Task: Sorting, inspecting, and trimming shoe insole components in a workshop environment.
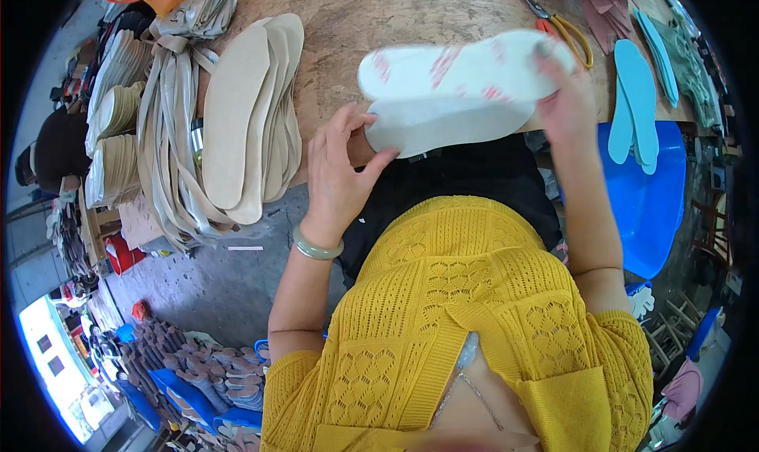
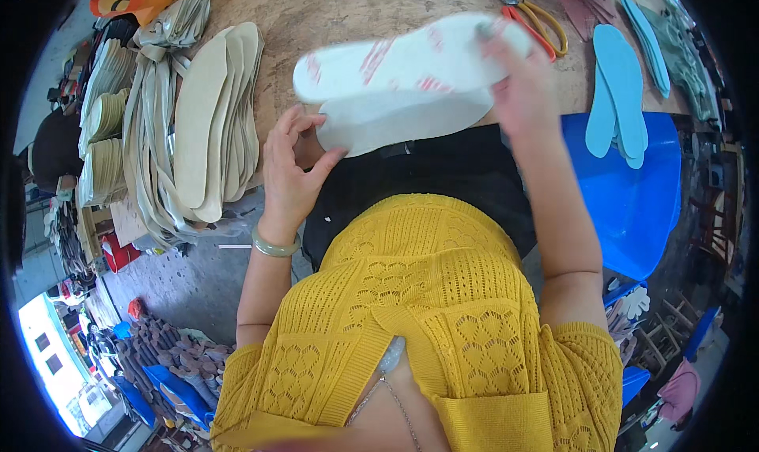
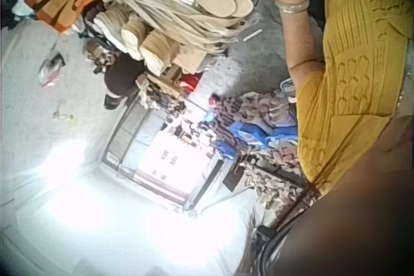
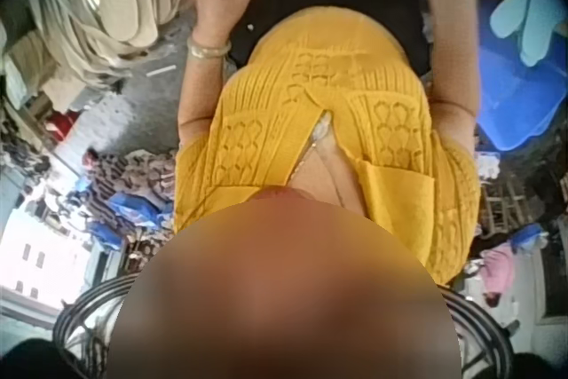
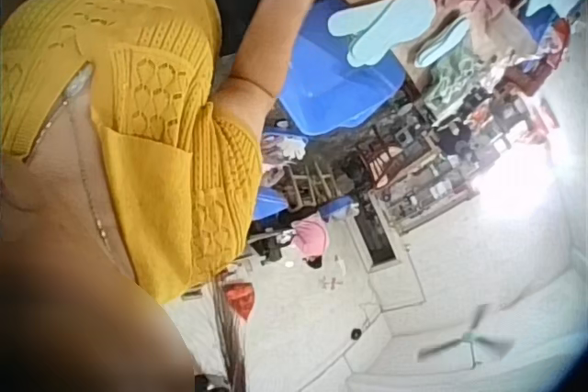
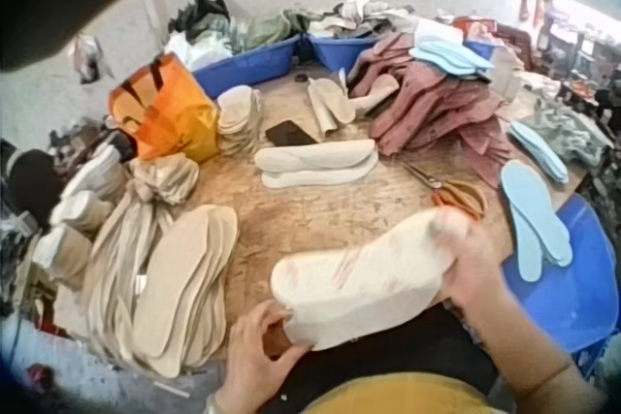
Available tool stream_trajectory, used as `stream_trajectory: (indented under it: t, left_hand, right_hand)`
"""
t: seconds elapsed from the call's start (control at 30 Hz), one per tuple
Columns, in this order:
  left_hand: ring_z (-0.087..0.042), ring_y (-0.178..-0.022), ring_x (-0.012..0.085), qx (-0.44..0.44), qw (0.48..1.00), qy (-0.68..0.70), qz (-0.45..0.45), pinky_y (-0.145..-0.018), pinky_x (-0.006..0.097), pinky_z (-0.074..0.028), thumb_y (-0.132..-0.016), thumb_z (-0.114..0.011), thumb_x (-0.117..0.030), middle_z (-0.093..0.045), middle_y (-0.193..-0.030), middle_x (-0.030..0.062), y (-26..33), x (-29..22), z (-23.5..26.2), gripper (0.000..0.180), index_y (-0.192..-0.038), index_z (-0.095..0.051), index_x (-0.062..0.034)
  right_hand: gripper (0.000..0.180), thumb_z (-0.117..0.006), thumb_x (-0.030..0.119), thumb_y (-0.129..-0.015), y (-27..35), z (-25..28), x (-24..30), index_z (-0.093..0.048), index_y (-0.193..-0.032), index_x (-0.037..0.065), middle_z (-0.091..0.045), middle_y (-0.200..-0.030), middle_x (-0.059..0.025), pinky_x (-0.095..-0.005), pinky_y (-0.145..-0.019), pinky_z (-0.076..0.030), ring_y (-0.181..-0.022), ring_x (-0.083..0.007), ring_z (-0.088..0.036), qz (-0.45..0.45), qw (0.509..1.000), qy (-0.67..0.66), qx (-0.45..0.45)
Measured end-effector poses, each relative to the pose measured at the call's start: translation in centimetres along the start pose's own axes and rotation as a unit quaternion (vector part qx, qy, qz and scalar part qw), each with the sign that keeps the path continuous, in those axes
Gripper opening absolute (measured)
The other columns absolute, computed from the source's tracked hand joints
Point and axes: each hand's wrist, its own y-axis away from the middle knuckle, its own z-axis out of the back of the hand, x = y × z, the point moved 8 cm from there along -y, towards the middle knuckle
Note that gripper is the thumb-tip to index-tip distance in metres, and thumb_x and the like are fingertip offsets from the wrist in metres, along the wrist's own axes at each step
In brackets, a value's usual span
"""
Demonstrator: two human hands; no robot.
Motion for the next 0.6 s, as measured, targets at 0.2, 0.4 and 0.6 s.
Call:
stream_trajectory:
  t: [0.2, 0.4, 0.6]
  left_hand:
    - [-0.055, -0.111, 0.0299, -0.012, 1.0, -0.012, -0.011, -0.098, 0.043, -0.04, -0.075, -0.082, -0.026, -0.063, -0.119, 0.0058, 0.1, 0.1, 0.0, 0.079, -0.138, -0.04, -0.004]
    - [-0.055, -0.111, 0.0297, -0.012, 0.999, -0.018, -0.028, -0.098, 0.043, -0.039, -0.076, -0.081, -0.026, -0.063, -0.119, 0.0058, 0.2, 0.0, 0.0, 0.078, -0.139, -0.039, -0.0035]
    - [-0.053, -0.114, 0.0301, 0.004, 1.0, -0.004, -0.017, -0.099, 0.042, -0.039, -0.074, -0.082, -0.024, -0.059, -0.124, 0.0083, 0.0, 0.0, 0.0, 0.071, -0.132, -0.046, -0.0041]
  right_hand:
    - [0.035, -0.066, -0.002, -0.084, 2.1, -2.0, -3.3, -0.057, -0.117, -0.001, -0.065, -0.103, -0.0081, -0.0291, -0.08, -0.056, -0.09, -0.0148, -0.066, -0.089, 0.995, 0.042, -0.022]
    - [0.036, -0.066, -0.003, -0.083, 2.5, -2.2, -3.2, -0.056, -0.117, 0.001, -0.064, -0.099, -0.0081, -0.0274, -0.076, -0.056, -0.087, -0.0142, -0.066, -0.084, 0.992, 0.088, -0.028]
    - [0.035, -0.067, -0.003, -0.083, 2.6, -1.8, -3.2, -0.056, -0.115, 0.003, -0.064, -0.098, -0.0082, -0.0274, -0.074, -0.056, -0.085, -0.0142, -0.066, -0.074, 0.993, 0.087, -0.024]
